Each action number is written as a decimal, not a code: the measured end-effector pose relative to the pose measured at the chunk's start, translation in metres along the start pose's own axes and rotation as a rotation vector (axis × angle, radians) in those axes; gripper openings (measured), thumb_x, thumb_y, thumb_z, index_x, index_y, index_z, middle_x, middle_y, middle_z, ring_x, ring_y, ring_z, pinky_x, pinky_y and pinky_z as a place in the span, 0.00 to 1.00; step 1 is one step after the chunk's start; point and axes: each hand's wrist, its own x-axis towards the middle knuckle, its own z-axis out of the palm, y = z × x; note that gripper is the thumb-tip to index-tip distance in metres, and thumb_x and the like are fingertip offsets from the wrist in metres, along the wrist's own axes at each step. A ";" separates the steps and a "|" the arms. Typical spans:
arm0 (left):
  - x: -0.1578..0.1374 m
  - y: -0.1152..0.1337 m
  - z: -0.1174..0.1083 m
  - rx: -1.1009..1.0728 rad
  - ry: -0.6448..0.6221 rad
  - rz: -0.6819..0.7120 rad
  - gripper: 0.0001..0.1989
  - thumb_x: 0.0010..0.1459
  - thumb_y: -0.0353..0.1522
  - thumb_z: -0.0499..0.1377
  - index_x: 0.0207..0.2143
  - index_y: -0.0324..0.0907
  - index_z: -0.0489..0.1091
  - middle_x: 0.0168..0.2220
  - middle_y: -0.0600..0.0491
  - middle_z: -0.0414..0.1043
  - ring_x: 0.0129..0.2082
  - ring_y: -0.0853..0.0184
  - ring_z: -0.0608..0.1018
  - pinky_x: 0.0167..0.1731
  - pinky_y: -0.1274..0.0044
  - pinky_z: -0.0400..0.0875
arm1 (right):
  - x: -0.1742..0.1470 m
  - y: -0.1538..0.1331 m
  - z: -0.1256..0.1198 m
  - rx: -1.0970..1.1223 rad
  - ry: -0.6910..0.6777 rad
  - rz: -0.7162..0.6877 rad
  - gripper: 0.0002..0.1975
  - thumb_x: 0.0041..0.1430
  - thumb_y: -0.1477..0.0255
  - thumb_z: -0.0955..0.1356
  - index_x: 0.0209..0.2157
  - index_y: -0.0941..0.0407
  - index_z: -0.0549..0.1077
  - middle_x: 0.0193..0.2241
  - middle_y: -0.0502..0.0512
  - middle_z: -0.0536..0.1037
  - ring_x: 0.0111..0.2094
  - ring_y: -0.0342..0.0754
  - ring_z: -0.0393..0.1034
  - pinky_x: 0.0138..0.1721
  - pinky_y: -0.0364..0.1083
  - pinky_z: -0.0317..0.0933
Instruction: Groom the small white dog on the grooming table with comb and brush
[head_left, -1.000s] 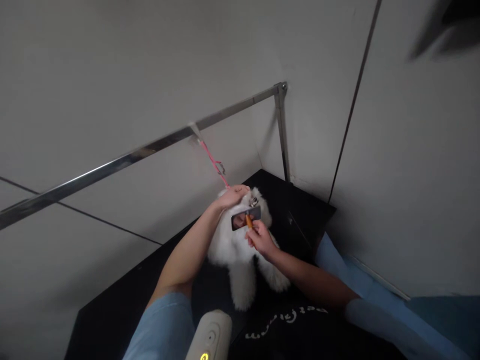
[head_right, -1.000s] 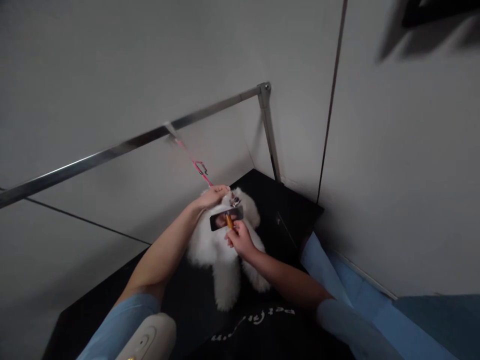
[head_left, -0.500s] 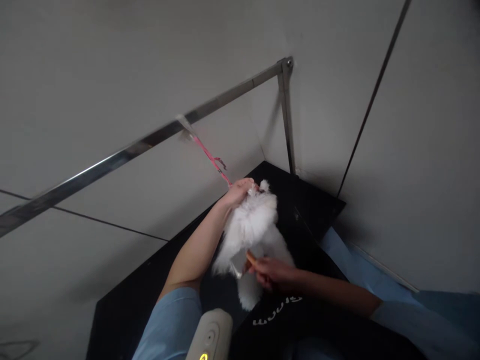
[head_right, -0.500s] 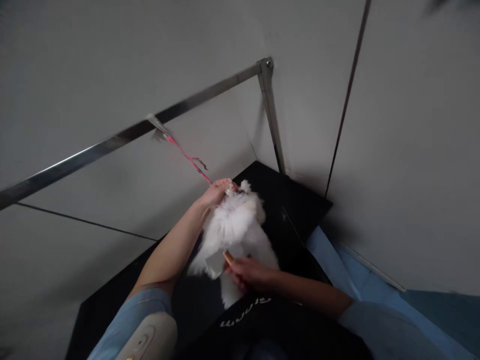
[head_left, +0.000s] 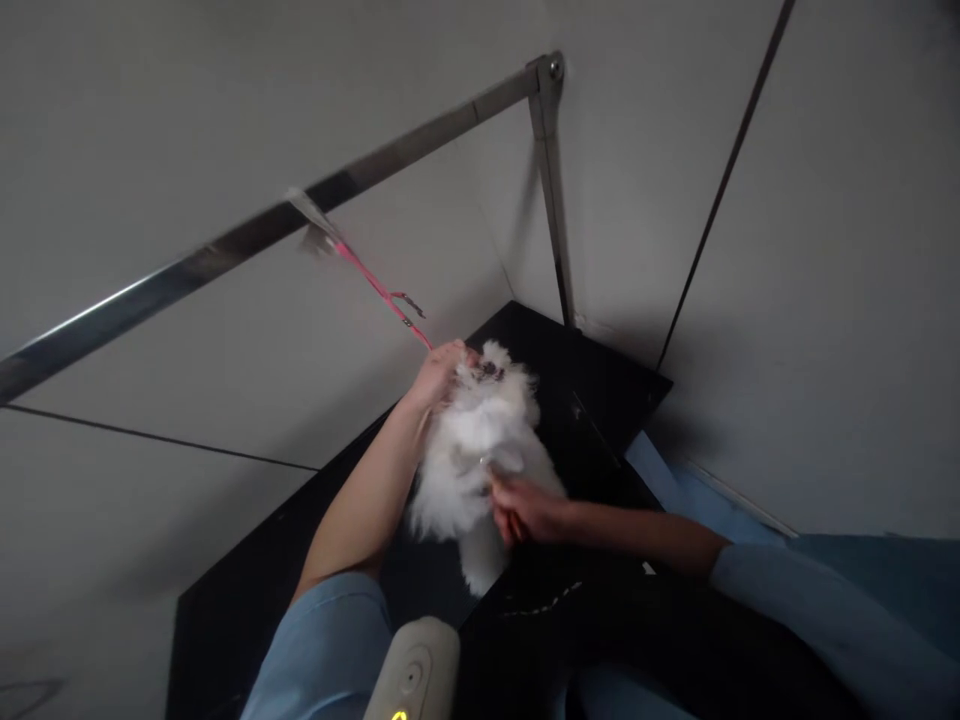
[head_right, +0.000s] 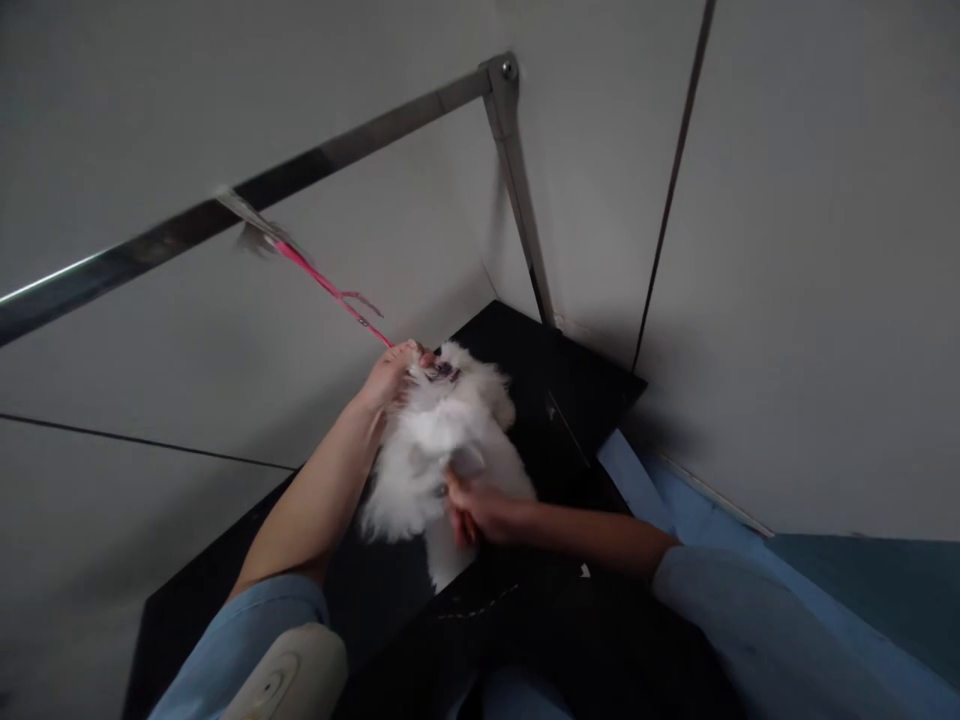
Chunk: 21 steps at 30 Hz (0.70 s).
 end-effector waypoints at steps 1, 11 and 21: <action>-0.001 0.000 -0.001 0.024 -0.006 -0.007 0.20 0.58 0.38 0.64 0.18 0.39 0.64 0.17 0.54 0.66 0.16 0.72 0.68 0.19 0.81 0.62 | 0.000 0.002 0.000 -0.014 -0.059 0.107 0.15 0.69 0.60 0.61 0.30 0.54 0.64 0.15 0.43 0.65 0.15 0.42 0.60 0.19 0.41 0.56; -0.010 -0.002 0.003 -0.028 0.019 -0.015 0.21 0.61 0.35 0.62 0.16 0.40 0.62 0.17 0.55 0.63 0.18 0.69 0.70 0.21 0.79 0.65 | 0.004 0.015 -0.001 -0.091 -0.090 0.117 0.15 0.70 0.63 0.59 0.31 0.54 0.65 0.15 0.45 0.67 0.14 0.42 0.61 0.18 0.40 0.53; -0.011 -0.013 -0.007 -0.033 0.030 -0.001 0.23 0.58 0.41 0.64 0.17 0.40 0.62 0.17 0.56 0.63 0.19 0.70 0.71 0.23 0.79 0.68 | 0.007 0.020 -0.010 -0.235 0.006 -0.044 0.14 0.68 0.58 0.60 0.35 0.53 0.65 0.15 0.43 0.64 0.14 0.42 0.56 0.18 0.42 0.50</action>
